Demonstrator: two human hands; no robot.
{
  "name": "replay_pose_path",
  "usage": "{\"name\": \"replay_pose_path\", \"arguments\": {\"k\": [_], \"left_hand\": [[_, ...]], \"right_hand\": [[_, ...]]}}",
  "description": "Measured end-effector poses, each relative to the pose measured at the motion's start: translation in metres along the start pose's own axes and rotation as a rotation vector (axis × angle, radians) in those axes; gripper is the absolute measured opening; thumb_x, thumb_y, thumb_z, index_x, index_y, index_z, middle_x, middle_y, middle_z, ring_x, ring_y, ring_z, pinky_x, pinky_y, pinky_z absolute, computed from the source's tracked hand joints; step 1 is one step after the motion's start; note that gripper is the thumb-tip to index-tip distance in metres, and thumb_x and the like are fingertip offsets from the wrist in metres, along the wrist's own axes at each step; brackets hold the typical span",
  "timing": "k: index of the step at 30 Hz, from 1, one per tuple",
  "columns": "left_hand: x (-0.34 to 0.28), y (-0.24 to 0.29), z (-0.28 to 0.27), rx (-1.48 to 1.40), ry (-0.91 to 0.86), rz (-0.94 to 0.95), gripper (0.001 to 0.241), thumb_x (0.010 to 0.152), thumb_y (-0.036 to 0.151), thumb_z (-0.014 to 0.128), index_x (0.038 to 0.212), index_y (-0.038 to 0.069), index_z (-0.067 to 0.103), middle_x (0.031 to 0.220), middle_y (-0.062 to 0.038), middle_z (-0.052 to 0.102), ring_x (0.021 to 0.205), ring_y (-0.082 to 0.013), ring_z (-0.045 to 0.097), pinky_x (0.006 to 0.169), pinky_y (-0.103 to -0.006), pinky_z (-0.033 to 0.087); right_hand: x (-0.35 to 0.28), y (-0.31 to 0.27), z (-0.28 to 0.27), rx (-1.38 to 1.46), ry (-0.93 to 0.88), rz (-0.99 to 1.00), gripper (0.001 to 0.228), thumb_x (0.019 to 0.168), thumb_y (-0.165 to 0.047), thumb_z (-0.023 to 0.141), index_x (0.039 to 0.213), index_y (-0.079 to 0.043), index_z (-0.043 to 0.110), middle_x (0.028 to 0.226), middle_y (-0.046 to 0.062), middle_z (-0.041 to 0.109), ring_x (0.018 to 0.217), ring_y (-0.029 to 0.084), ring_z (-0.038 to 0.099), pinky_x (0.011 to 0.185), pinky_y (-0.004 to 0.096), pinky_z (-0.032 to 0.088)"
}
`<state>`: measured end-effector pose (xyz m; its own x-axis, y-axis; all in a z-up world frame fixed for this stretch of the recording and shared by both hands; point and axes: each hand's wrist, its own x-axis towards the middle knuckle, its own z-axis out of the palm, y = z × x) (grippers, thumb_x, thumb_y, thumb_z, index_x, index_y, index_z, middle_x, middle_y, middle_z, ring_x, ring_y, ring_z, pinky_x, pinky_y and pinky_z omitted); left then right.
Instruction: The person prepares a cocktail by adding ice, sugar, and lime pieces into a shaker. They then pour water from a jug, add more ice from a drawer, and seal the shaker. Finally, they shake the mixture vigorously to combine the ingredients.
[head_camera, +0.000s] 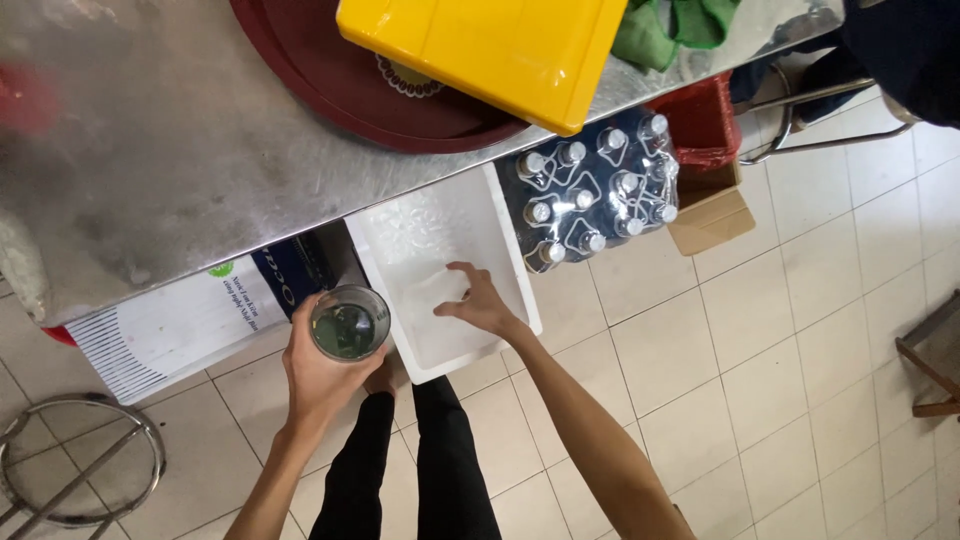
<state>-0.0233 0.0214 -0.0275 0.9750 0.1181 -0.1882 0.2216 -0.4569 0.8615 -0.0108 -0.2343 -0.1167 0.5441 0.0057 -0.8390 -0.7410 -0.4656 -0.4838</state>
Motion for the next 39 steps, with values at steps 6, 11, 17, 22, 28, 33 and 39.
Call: {"name": "replay_pose_path", "arguments": {"k": [6, 11, 17, 22, 28, 33, 39], "left_hand": [[0.005, 0.021, -0.001, 0.037, -0.109, -0.04, 0.089, 0.056, 0.02, 0.09, 0.138, 0.01, 0.056, 0.125, -0.019, 0.066, 0.12, -0.0408, 0.065, 0.097, -0.0529, 0.054], [0.013, 0.029, 0.011, 0.096, -0.292, -0.042, 0.094, 0.055, 0.021, 0.091, 0.141, 0.01, 0.056, 0.128, -0.022, 0.065, 0.124, -0.0428, 0.062, 0.105, -0.0556, 0.05], [0.012, 0.067, 0.027, 0.1, -0.413, 0.138, 0.086, 0.061, 0.017, 0.086, 0.141, 0.004, 0.056, 0.125, -0.024, 0.065, 0.12, -0.0435, 0.063, 0.105, -0.054, 0.049], [0.007, 0.087, 0.033, 0.046, -0.401, 0.145, 0.089, 0.058, 0.011, 0.084, 0.142, 0.001, 0.055, 0.122, -0.027, 0.066, 0.118, -0.0467, 0.064, 0.101, -0.0575, 0.05], [0.007, 0.095, 0.035, -0.068, -0.358, 0.101, 0.093, 0.055, 0.011, 0.089, 0.141, 0.004, 0.055, 0.124, -0.025, 0.065, 0.12, -0.048, 0.063, 0.1, -0.0571, 0.051], [0.005, 0.084, 0.038, -0.142, -0.22, 0.008, 0.091, 0.058, 0.012, 0.088, 0.143, 0.005, 0.054, 0.127, -0.024, 0.062, 0.123, -0.0457, 0.062, 0.099, -0.0554, 0.052], [-0.005, 0.068, 0.024, -0.219, 0.046, -0.036, 0.098, 0.051, 0.01, 0.096, 0.14, 0.006, 0.056, 0.128, -0.022, 0.063, 0.123, -0.0388, 0.063, 0.103, -0.0473, 0.049]], "right_hand": [[-0.088, -0.056, -0.038, 0.327, 0.211, -0.184, 0.097, 0.07, -0.034, 0.088, 0.154, -0.02, 0.041, 0.15, 0.032, 0.033, 0.133, 0.05, 0.052, 0.12, 0.052, 0.042], [-0.147, -0.095, -0.046, 0.18, 0.424, -0.415, 0.101, 0.067, -0.031, 0.092, 0.151, -0.014, 0.04, 0.151, 0.032, 0.025, 0.137, 0.055, 0.043, 0.122, 0.055, 0.036], [-0.173, -0.096, -0.044, -0.231, 0.597, -0.575, 0.097, 0.069, -0.04, 0.094, 0.148, -0.022, 0.04, 0.156, 0.028, 0.011, 0.14, 0.054, 0.043, 0.116, 0.056, 0.045], [-0.175, -0.084, -0.033, -0.372, 0.646, -0.727, 0.096, 0.072, -0.037, 0.091, 0.15, -0.023, 0.038, 0.156, 0.026, 0.009, 0.133, 0.055, 0.049, 0.106, 0.057, 0.056], [-0.149, -0.043, -0.024, -0.546, 0.956, -1.021, 0.086, 0.069, -0.044, 0.093, 0.143, -0.023, 0.055, 0.154, 0.029, 0.021, 0.138, 0.053, 0.045, 0.11, 0.048, 0.053], [-0.149, -0.055, -0.019, 0.086, 1.027, -0.472, 0.107, 0.064, -0.04, 0.098, 0.148, -0.02, 0.035, 0.152, 0.028, 0.016, 0.142, 0.051, 0.036, 0.117, 0.053, 0.041], [-0.109, -0.058, 0.008, -0.048, 0.527, -0.116, 0.13, 0.056, -0.046, 0.101, 0.159, -0.028, 0.024, 0.16, 0.029, 0.016, 0.147, 0.049, 0.034, 0.124, 0.053, 0.034]]}}
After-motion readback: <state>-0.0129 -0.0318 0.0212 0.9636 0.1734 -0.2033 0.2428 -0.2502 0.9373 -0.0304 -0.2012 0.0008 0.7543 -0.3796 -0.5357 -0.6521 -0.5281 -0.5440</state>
